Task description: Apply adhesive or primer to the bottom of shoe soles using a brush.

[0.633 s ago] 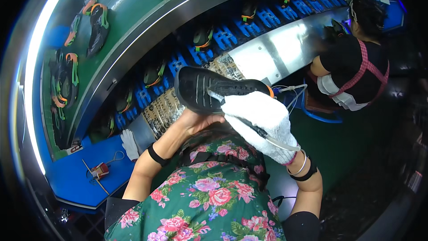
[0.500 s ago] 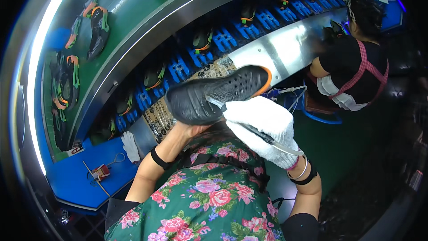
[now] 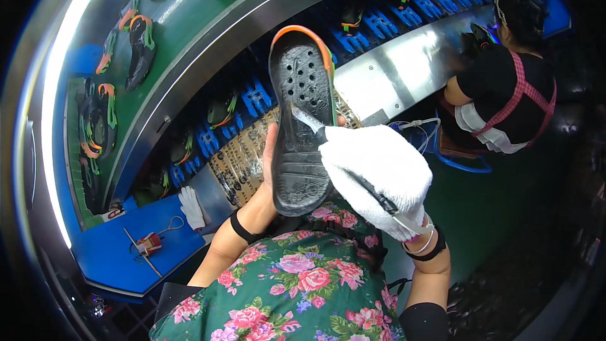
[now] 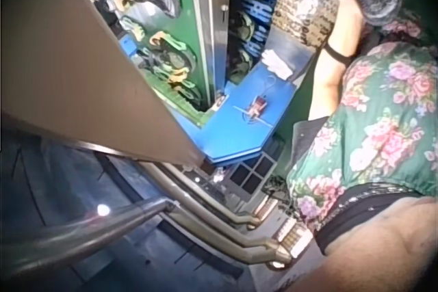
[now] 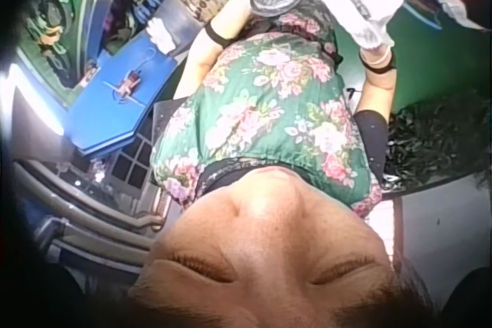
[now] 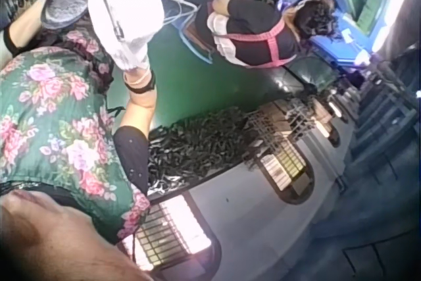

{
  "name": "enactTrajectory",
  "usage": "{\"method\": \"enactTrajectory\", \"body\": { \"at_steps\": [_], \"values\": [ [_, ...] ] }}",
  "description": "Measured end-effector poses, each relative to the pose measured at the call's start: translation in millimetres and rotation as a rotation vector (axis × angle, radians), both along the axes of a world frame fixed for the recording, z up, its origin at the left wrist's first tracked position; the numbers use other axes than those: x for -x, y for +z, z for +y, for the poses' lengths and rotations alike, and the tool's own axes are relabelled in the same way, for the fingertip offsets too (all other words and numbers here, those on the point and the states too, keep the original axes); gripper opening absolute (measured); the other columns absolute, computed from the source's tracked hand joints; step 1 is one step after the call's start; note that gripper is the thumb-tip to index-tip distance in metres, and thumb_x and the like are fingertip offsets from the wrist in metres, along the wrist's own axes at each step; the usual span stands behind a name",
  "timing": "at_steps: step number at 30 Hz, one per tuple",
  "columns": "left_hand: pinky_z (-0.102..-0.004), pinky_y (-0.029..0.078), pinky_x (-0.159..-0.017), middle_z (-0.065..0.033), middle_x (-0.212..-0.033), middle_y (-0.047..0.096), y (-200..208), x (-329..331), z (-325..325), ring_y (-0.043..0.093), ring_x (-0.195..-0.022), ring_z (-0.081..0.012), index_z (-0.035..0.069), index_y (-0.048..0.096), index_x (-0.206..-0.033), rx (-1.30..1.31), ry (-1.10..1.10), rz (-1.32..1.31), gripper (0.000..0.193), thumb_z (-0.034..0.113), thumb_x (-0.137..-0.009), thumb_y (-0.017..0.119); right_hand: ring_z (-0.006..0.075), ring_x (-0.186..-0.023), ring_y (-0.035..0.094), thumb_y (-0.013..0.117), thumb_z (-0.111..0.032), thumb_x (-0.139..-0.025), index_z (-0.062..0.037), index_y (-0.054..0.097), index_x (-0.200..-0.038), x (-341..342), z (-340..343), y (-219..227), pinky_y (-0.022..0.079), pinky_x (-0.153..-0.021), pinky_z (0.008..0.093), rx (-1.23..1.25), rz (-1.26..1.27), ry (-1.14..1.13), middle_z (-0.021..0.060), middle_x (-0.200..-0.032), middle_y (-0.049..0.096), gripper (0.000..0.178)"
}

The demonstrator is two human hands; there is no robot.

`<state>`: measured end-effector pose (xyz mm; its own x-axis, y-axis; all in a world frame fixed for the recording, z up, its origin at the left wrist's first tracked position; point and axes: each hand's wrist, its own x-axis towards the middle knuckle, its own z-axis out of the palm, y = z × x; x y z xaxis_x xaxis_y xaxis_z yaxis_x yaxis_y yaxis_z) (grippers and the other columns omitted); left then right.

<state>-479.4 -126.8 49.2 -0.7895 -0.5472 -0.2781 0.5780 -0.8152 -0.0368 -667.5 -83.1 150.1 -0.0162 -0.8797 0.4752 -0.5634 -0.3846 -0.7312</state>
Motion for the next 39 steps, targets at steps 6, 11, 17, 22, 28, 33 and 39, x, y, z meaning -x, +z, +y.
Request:
{"method": "enactTrajectory", "body": {
  "at_steps": [6,11,17,22,28,33,39],
  "values": [
    [-0.0588,0.031,-0.123,-0.0207,-0.16,0.043,-21,-9,5,0.041,-0.148,-0.0384,0.008,0.038,-0.159,-0.095,0.026,0.046,0.083,0.067,-0.101,0.048,0.0288,-0.098,0.075,0.08,0.002,-0.077,-0.0056,0.079,-0.112,0,-9,3,0.059,-0.083,0.038,0.057,0.139,0.055,0.0113,-0.11,0.078,0.035],
    [-0.0536,0.051,-0.111,-0.0153,-0.145,0.061,-17,-12,9,0.063,-0.129,-0.0324,0.011,0.05,-0.151,-0.076,0.051,-0.024,0.063,0.055,-0.107,0.047,0.0291,-0.105,0.073,0.078,0.0,-0.079,-0.0066,0.078,-0.114,-12,-18,4,0.057,-0.089,0.0396,0.048,0.232,0.041,0.0131,-0.116,0.077,0.035],
    [-0.0525,0.049,-0.113,-0.0159,-0.145,0.061,-41,-25,21,0.064,-0.128,-0.0331,0.011,0.048,-0.152,-0.076,-0.015,-0.01,0.06,0.051,-0.107,0.046,0.0298,-0.125,0.063,0.072,-0.004,-0.088,-0.0024,0.063,-0.139,-13,-4,-10,0.049,-0.107,0.0407,-0.13,0.157,0.199,0.0152,-0.139,0.065,0.052],
    [-0.0528,0.049,-0.113,-0.017,-0.147,0.059,-33,-22,17,0.063,-0.129,-0.0344,0.01,0.05,-0.152,-0.059,0.014,0.002,0.064,0.055,-0.107,0.044,0.0317,-0.102,0.074,0.077,0.0,-0.08,-0.0026,0.077,-0.116,-14,-16,-3,0.059,-0.087,0.0407,0.059,0.049,0.091,0.0143,-0.118,0.075,0.036],
    [-0.0552,0.042,-0.117,-0.0211,-0.15,0.055,-30,-19,5,0.058,-0.134,-0.0372,0.004,0.047,-0.152,-0.094,-0.089,-0.334,0.082,0.067,-0.1,0.045,0.031,-0.094,0.074,0.08,0.0,-0.076,-0.0044,0.08,-0.103,-29,-12,-8,0.059,-0.085,0.0406,0.06,0.11,0.098,0.0152,-0.107,0.078,0.028],
    [-0.0572,0.042,-0.117,-0.0201,-0.154,0.051,-22,-27,0,0.056,-0.136,-0.0385,0.007,0.042,-0.155,0.125,-0.028,-0.495,0.083,0.07,-0.1,0.044,0.03,-0.091,0.074,0.08,0.001,-0.076,-0.0038,0.079,-0.102,-26,-16,-13,0.059,-0.082,0.0391,0.107,-0.011,-0.047,0.015,-0.104,0.078,0.026],
    [-0.0592,0.046,-0.113,-0.014,-0.161,0.042,-1,-10,-24,0.054,-0.137,-0.0389,0.007,0.029,-0.162,0.38,0.031,-0.185,0.093,0.072,-0.097,0.048,0.03,-0.095,0.075,0.079,0.002,-0.078,-0.0063,0.079,-0.107,-33,-7,-22,0.059,-0.082,0.0382,0.027,0.057,0.124,0.0136,-0.107,0.078,0.03]
  ]
}}
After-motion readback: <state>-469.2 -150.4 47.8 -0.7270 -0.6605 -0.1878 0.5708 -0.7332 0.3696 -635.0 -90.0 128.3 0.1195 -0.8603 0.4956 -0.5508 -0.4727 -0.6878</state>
